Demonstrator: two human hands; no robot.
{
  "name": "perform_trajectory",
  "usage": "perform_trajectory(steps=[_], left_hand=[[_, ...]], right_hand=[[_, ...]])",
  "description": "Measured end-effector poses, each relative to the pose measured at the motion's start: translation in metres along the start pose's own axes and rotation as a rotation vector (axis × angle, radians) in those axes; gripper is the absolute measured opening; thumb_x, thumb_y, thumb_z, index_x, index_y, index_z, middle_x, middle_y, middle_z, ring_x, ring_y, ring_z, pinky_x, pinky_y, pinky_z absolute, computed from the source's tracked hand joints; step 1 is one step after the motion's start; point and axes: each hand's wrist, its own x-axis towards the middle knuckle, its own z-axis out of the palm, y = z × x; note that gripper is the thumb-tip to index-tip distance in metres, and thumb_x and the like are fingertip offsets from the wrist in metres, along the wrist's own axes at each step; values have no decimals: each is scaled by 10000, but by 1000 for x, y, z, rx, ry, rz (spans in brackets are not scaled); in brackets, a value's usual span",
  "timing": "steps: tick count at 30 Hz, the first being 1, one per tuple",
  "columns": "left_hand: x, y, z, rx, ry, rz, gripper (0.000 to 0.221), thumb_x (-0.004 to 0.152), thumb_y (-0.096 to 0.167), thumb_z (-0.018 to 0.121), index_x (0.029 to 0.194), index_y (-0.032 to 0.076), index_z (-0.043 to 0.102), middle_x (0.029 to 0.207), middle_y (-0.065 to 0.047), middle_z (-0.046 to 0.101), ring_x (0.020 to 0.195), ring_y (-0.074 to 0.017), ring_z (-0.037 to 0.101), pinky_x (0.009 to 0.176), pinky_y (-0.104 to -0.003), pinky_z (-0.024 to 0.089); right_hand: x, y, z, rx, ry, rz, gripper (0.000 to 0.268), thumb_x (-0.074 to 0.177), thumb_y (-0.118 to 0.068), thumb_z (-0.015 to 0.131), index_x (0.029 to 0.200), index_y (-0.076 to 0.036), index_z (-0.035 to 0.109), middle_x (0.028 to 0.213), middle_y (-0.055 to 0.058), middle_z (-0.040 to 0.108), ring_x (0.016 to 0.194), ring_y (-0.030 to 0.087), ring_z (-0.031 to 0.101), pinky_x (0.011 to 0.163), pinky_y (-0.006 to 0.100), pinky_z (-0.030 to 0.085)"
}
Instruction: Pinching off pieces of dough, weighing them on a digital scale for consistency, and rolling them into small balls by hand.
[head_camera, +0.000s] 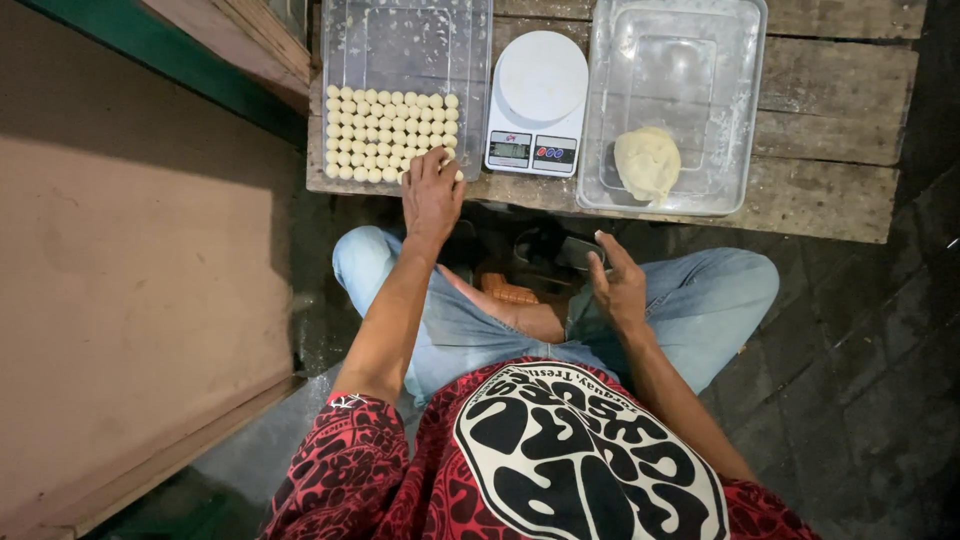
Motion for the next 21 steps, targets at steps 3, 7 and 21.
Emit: perform_trajectory(steps=[3,7,21], left_hand=[[-4,-5,15,57,-6,10,294,948,332,796,1134,140,672,1190,13,493,1124,-191,486,889,-389,474],[-5,3,20,46,-15,-7,383,901,358,821,1183,150,668,1265,18,436,1183,-193,434,872,-378,473],[-48,165,74,-310,-109,302,656,894,284,683,1505,118,511,1564,-120,475,1440,-340,465,1112,-490,421]], right_hand=[[4,-2,-5,19,61,13,263,996,-85,734,1258,-58,743,1148,214,746,1040,378,725,850,466,610],[10,10,-14,98,121,94,190,1008,-85,729,1192,-93,773,1075,156,764,977,323,746,800,404,623],[64,23,-50,-168,414,34,180,985,-56,731,1133,46,750,947,239,691,845,420,709,717,440,585]])
